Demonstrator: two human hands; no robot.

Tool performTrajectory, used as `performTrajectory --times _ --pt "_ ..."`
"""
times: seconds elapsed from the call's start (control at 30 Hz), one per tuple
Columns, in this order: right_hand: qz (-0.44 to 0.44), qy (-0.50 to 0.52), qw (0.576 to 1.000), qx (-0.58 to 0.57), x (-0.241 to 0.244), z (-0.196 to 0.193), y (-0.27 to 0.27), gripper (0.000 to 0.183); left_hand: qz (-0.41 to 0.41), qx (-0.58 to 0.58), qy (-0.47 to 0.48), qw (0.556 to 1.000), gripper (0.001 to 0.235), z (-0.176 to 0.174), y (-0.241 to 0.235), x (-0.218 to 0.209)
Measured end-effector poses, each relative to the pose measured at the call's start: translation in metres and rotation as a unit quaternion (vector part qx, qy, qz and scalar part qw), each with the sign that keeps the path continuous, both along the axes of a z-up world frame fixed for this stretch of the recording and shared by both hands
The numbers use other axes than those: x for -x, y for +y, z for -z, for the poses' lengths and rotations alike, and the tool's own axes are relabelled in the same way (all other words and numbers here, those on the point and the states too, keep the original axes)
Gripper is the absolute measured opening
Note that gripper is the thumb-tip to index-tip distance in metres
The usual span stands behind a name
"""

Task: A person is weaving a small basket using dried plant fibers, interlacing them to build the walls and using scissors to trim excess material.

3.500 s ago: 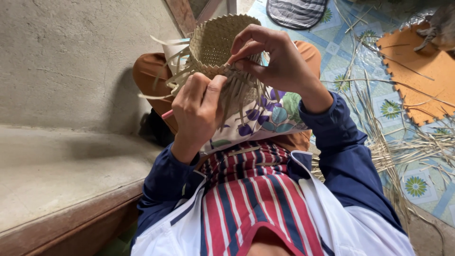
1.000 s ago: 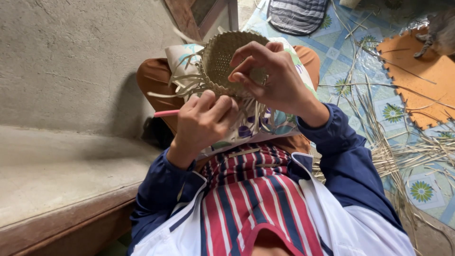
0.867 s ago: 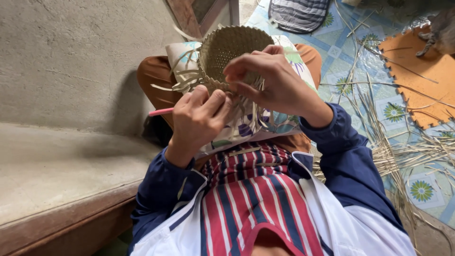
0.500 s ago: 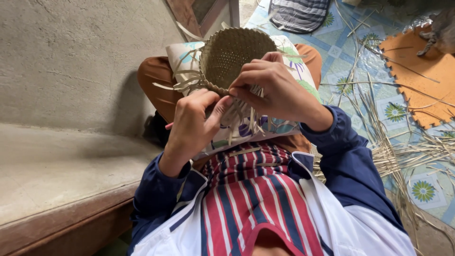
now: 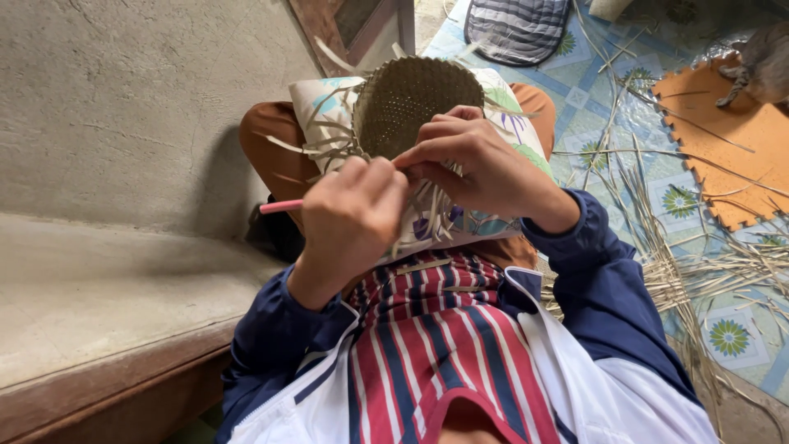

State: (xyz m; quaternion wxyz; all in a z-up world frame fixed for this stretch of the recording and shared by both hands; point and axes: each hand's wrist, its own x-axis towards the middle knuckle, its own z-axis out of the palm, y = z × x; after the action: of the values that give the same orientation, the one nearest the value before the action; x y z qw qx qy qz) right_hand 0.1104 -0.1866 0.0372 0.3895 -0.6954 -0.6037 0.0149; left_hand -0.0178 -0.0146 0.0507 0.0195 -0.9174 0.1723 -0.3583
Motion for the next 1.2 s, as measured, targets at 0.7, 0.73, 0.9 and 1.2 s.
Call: performTrajectory --times 0.7,0.73,0.9,1.2 --pt "0.090 -0.153 0.980 -0.091 -0.018 0.004 0.000 0.009 0.069 0.283 0.189 0.938 0.020 0.009 0.024 -0.032" --pt "0.090 -0.156 0.980 -0.088 -0.014 0.004 -0.002 0.009 0.071 0.285 0.186 0.937 0.020 0.008 0.019 -0.033" --pt "0.173 -0.184 0.965 -0.068 -0.002 0.007 -0.006 0.015 -0.038 0.242 0.122 0.962 0.011 0.013 0.002 -0.037" --pt "0.269 -0.293 0.914 -0.073 -0.004 0.037 0.009 0.010 -0.113 0.157 0.047 0.980 0.014 0.029 -0.005 -0.037"
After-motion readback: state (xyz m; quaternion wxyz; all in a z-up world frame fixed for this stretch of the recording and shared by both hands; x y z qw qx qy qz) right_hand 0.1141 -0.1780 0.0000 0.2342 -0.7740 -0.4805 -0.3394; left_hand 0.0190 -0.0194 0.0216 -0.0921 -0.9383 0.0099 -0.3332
